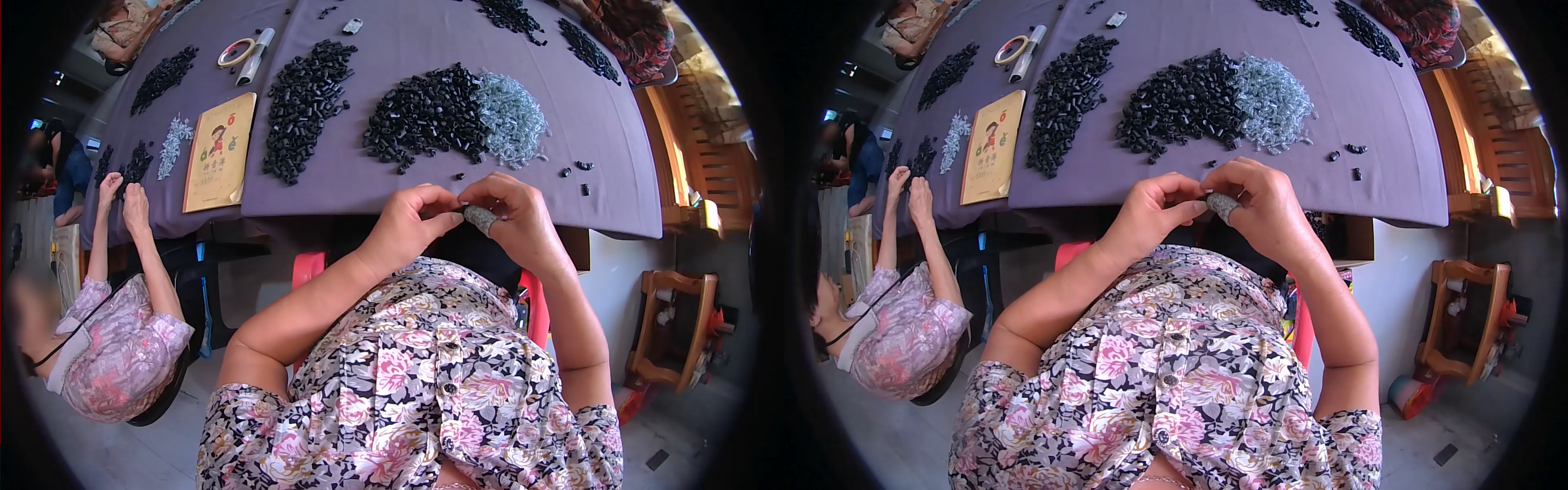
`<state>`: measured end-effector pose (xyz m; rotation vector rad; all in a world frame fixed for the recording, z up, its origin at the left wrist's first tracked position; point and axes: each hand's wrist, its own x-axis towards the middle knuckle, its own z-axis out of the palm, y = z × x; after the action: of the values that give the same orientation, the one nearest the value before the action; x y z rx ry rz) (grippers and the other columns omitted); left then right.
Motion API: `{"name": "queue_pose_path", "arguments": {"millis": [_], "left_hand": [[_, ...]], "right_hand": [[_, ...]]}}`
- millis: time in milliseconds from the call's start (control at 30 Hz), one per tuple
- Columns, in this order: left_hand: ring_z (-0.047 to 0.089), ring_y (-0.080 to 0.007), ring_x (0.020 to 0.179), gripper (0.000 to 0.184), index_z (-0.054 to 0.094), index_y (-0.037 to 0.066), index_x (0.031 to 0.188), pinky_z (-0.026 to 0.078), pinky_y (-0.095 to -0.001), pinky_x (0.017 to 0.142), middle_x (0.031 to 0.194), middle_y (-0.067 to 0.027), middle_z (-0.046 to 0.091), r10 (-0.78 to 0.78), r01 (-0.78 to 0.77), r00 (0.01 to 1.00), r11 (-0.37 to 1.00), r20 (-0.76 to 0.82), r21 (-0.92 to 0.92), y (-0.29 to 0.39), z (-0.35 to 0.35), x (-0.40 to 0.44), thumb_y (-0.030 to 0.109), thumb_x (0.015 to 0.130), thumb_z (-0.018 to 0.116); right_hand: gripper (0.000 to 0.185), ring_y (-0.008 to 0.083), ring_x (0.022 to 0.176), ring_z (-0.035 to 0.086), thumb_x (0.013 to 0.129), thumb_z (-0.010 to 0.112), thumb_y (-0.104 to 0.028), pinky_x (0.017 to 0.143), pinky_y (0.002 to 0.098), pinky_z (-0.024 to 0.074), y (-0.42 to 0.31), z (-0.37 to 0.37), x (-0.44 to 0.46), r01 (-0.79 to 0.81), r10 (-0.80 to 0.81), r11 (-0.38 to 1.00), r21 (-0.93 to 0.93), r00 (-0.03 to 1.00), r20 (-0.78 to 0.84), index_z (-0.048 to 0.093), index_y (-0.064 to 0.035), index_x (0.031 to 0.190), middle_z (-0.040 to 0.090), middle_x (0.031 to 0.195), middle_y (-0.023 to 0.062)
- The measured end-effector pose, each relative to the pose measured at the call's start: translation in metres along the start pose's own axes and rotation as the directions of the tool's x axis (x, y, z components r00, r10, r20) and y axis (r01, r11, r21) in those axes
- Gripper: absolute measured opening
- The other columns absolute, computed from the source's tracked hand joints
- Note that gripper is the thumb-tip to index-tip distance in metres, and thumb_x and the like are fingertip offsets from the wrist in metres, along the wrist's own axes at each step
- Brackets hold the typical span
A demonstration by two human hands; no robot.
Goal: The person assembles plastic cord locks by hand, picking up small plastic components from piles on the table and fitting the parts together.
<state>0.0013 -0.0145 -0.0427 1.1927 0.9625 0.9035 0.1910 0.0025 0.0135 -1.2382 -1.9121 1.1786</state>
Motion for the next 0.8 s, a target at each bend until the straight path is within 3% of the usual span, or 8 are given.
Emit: {"name": "queue_pose_path", "arguments": {"millis": [33, 133, 333, 433, 533, 633, 733, 800], "left_hand": [[0.062, -0.0068, 0.079, 0.018, 0.065, 0.000, 0.105, 0.049, -0.0204, 0.070, 0.088, -0.0029, 0.068, 0.066, -0.065, 0.998, 0.993, -0.004, 0.097, -0.001, 0.000, 0.000, 0.006, 0.088, 0.067], [0.060, -0.0057, 0.077, 0.018, 0.065, -0.001, 0.105, 0.048, -0.0200, 0.069, 0.088, -0.0019, 0.067, -0.080, 0.081, 0.996, 0.997, 0.049, -0.002, 0.001, -0.001, 0.000, 0.005, 0.088, 0.066], [0.058, -0.0055, 0.073, 0.018, 0.065, -0.002, 0.105, 0.049, -0.0205, 0.068, 0.086, -0.0014, 0.066, -0.099, 0.105, 0.992, 0.991, 0.077, -0.078, 0.002, 0.000, 0.001, 0.005, 0.088, 0.066], [0.059, -0.0058, 0.073, 0.018, 0.065, -0.002, 0.104, 0.050, -0.0209, 0.068, 0.085, -0.0016, 0.066, -0.109, 0.118, 0.991, 0.987, 0.078, -0.112, 0.003, 0.000, -0.001, 0.005, 0.088, 0.066], [0.059, -0.0062, 0.073, 0.017, 0.065, -0.002, 0.103, 0.050, -0.0208, 0.068, 0.084, -0.0017, 0.066, -0.122, 0.126, 0.991, 0.990, 0.055, -0.064, 0.003, 0.001, -0.001, 0.006, 0.088, 0.067], [0.060, -0.0065, 0.072, 0.016, 0.065, -0.002, 0.101, 0.051, -0.0206, 0.068, 0.084, -0.0020, 0.067, -0.125, 0.129, 0.991, 0.990, 0.051, -0.063, 0.003, 0.000, -0.001, 0.007, 0.088, 0.067], [0.061, -0.0067, 0.074, 0.015, 0.065, -0.001, 0.101, 0.051, -0.0207, 0.069, 0.084, -0.0024, 0.067, -0.107, 0.111, 0.993, 0.990, 0.050, -0.088, 0.010, 0.000, -0.001, 0.006, 0.088, 0.066], [0.062, -0.0069, 0.075, 0.014, 0.065, -0.001, 0.101, 0.051, -0.0209, 0.069, 0.085, -0.0029, 0.067, -0.071, 0.075, 0.997, 0.991, 0.042, -0.107, 0.010, 0.001, 0.000, 0.006, 0.089, 0.065]], "right_hand": [[0.029, 0.0213, 0.078, 0.063, 0.069, 0.059, 0.010, 0.068, 0.0303, 0.0489, -0.001, 0.000, -0.001, 0.000, 0.000, 1.000, 0.014, 1.000, 0.005, 0.065, 0.0015, 0.096, 0.063, 0.088, 0.0111], [0.030, 0.0232, 0.078, 0.064, 0.068, 0.058, 0.010, 0.069, 0.0316, 0.0496, -0.009, -0.006, -0.002, 0.010, -0.006, 0.998, -0.067, 0.998, 0.062, 0.065, 0.0017, 0.097, 0.063, 0.086, 0.0116], [0.031, 0.0284, 0.077, 0.064, 0.065, 0.056, 0.012, 0.072, 0.0353, 0.0503, -0.016, -0.008, -0.001, 0.147, -0.116, 0.959, -0.241, 0.984, 0.136, 0.063, 0.0023, 0.094, 0.060, 0.084, 0.0150], [0.032, 0.0291, 0.076, 0.064, 0.064, 0.056, 0.012, 0.070, 0.0353, 0.0499, -0.014, -0.009, 0.001, 0.140, -0.108, 0.966, -0.216, 0.982, 0.155, 0.062, 0.0023, 0.093, 0.060, 0.083, 0.0158], [0.028, 0.0278, 0.074, 0.064, 0.067, 0.059, 0.011, 0.069, 0.0348, 0.0499, -0.009, -0.011, 0.001, 0.057, -0.033, 0.987, -0.153, 0.988, 0.153, 0.062, 0.0021, 0.093, 0.062, 0.082, 0.0154], [0.019, 0.0140, 0.072, 0.063, 0.076, 0.063, 0.008, 0.065, 0.0286, 0.0503, -0.006, -0.007, -0.001, 0.026, -0.015, 0.994, -0.105, 0.994, 0.107, 0.062, 0.0015, 0.094, 0.064, 0.079, 0.0062], [0.019, 0.0116, 0.075, 0.064, 0.076, 0.065, 0.005, 0.067, 0.0282, 0.0507, 0.008, -0.010, 0.001, -0.141, 0.133, 0.988, 0.056, 0.982, 0.136, 0.064, 0.0011, 0.094, 0.067, 0.081, 0.0072], [0.017, 0.0090, 0.077, 0.063, 0.078, 0.065, 0.004, 0.066, 0.0253, 0.0504, 0.009, -0.013, 0.002, -0.223, 0.178, 0.934, 0.277, 0.968, 0.179, 0.064, 0.0011, 0.095, 0.066, 0.083, 0.0046]]}}
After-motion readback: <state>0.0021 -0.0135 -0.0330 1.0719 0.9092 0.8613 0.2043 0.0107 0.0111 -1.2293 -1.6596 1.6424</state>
